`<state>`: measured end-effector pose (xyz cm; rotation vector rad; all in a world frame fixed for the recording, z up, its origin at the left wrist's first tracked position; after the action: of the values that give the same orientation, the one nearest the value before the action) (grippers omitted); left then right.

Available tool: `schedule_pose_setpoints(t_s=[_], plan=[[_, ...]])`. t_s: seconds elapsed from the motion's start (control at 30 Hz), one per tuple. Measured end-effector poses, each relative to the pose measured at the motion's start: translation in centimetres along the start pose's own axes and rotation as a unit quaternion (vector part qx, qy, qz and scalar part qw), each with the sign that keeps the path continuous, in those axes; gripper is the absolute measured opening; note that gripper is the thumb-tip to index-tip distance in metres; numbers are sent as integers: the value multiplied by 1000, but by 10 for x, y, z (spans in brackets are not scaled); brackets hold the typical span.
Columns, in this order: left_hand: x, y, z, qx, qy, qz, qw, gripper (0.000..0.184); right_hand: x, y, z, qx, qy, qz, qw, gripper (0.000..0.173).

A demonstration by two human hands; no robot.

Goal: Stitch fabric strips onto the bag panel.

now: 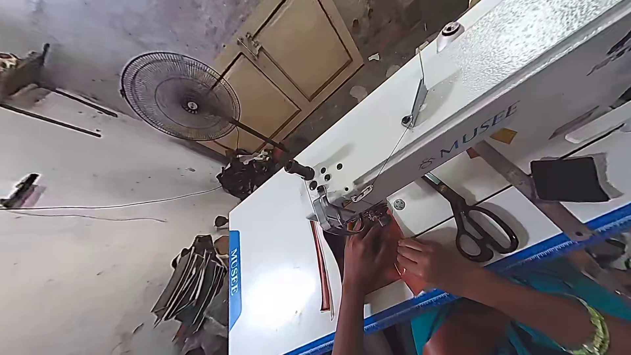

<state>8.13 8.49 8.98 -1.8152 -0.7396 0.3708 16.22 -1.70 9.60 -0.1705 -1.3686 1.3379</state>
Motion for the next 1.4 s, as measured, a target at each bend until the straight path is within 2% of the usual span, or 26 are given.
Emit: schedule_pose_setpoints(t_s=[0.1, 0.2, 0.33, 0.87, 1.27, 1.33, 1.4], plan=[[0, -3, 1, 6, 0, -13, 1000, 46, 0, -1, 1, -8, -5, -1, 1000, 17], [0, -8, 3, 6, -45, -21, 999, 64, 1, 1, -1, -13, -15, -5, 1000, 18], [2, -8, 6, 1, -65, -16, 998, 68, 2, 0, -3, -6, -18, -7, 1000, 18], [17, -11, 16, 4, -74, 2, 997, 53, 16, 4, -16, 26, -2, 22, 999, 14], [29, -11, 30, 6, -96, 19, 995, 53, 23, 9, -30, 75, 40, 45, 995, 15], [28, -13, 27, 27, -86, 1, 996, 48, 20, 8, -33, 111, 58, 51, 991, 20], [22, -16, 16, 59, -48, -52, 996, 33, 21, 3, -31, 137, 63, 28, 988, 19]])
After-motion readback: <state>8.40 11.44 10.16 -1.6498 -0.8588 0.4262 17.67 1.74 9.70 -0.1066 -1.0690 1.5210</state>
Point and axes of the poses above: each hand's wrist, its own x-axis towards the middle knuckle, its own y-axis out of the palm, z = x × y, the point moved 9 cm from there along x, towards the middle knuckle, and after that the axes turned 8 degrees about z, right-handed, at the moved point
